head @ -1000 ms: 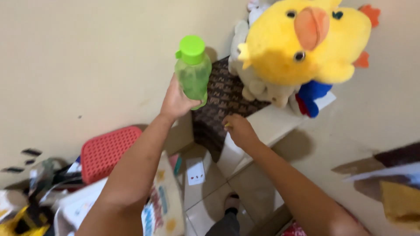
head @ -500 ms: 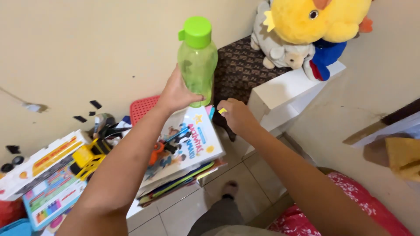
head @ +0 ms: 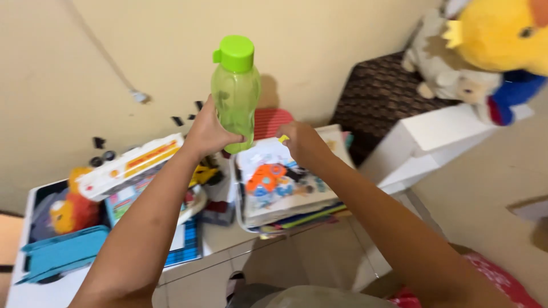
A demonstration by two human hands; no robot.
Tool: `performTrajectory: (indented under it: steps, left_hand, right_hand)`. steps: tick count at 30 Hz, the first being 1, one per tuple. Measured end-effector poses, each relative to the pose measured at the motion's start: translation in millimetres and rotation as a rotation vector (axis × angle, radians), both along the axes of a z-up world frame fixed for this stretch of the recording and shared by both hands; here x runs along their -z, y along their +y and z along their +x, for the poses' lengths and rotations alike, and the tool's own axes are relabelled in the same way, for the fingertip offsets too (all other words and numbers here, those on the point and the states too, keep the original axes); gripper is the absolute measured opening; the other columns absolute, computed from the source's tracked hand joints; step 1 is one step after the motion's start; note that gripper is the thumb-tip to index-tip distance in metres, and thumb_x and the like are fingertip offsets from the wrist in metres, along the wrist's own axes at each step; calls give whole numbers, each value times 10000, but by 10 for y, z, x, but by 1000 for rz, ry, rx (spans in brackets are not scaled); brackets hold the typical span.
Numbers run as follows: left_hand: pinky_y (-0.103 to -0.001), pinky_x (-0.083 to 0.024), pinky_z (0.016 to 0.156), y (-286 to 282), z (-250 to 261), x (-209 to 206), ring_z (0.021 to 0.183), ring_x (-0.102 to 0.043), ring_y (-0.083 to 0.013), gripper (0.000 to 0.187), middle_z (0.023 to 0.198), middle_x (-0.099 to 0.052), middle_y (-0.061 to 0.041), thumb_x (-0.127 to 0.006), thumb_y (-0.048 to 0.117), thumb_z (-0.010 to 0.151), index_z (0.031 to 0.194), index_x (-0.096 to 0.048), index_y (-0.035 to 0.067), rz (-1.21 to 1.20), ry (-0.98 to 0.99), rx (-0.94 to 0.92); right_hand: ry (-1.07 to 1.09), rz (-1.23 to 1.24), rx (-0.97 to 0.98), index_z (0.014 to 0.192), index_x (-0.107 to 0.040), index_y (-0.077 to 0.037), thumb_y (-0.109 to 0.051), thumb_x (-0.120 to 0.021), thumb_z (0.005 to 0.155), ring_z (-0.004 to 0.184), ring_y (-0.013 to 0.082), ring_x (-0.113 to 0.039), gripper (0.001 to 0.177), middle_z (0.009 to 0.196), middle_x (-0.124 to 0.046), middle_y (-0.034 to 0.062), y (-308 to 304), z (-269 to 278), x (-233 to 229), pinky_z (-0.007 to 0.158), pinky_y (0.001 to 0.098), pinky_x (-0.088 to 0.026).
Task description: Tidying up a bed and organizing various toys and children's books on a desk.
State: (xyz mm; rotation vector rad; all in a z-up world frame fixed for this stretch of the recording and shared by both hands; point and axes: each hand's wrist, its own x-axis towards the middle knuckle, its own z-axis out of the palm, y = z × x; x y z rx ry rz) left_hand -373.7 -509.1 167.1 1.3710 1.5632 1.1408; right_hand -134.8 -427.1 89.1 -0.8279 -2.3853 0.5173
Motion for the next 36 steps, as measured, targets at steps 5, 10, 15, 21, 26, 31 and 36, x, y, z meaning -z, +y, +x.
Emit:
performTrajectory:
  steps: [5, 10, 15, 21, 26, 31, 36]
  left_hand:
    - [-395, -496, 1069, -238, -1173, 324, 1239, -623, -282, 965, 1297, -631, -137, -915, 95, 562, 1411, -461, 35, 359, 278, -30]
    - [-405, -483, 1075, -684, -2292, 490, 1243, -604, -310, 986, 1302, -614, -168, -951, 119, 563, 1406, -452, 5, 386, 354, -209]
    - [-398, -541, 1022, -1210, -3277, 654, 1189, -650, -298, 903, 1272, -630, -157, -958, 142, 604, 1355, -474, 8, 342, 355, -458]
    - [-426, -530, 1012, -1735, -4000, 769, 1191, -642, -342, 846, 1284, -622, -190, -932, 85, 635, 1354, -495, -3, 290, 456, -660]
    - [-432, -509, 1052, -1941, -4483, 1158, 1229, -605, -354, 871, 1305, -593, -201, -928, 71, 617, 1360, -480, -9, 317, 460, -697]
    - [-411, -509, 1044, -2046, -4778, 1609, 1226, -598, -331, 921, 1306, -573, -172, -918, 90, 580, 1364, -443, 4, 205, 293, -776]
    - [-419, -500, 1039, -2138, -5028, 2157, 1204, -588, -349, 928, 1283, -577, -190, -960, 41, 556, 1340, -464, 11, 97, 448, -881]
  right_hand:
    - [-10, 23, -78, 982, -687, -42, -56, -695, 840, 942, 411, -641, 142, 930, -675, 186, -176, -1172, 26, 814, 503, -490]
    - [-32, -22, -20, 990, -704, -87, -76, -669, 860, 933, 398, -652, 134, 950, -681, 163, -468, -2333, 79, 774, 511, -499]
    - [-39, 127, -66, 975, -706, -96, -46, -649, 845, 928, 376, -657, 150, 969, -691, 145, -592, -3152, 294, 771, 502, -514]
    - [-137, 131, -101, 955, -714, -103, -71, -649, 870, 910, 348, -665, 111, 919, -687, 123, -766, -3851, 488, 757, 493, -514]
    - [-151, 102, -139, 934, -715, -101, -99, -654, 872, 911, 344, -666, 86, 929, -686, 114, -838, -4232, 661, 741, 491, -510]
    - [-200, 57, -163, 928, -722, -106, -122, -656, 885, 896, 344, -663, 80, 923, -680, 117, -930, -4415, 740, 726, 493, -504]
    - [-215, 54, -182, 928, -705, -101, -142, -648, 910, 909, 333, -659, 72, 895, -674, 93, -978, -4449, 807, 736, 488, -503]
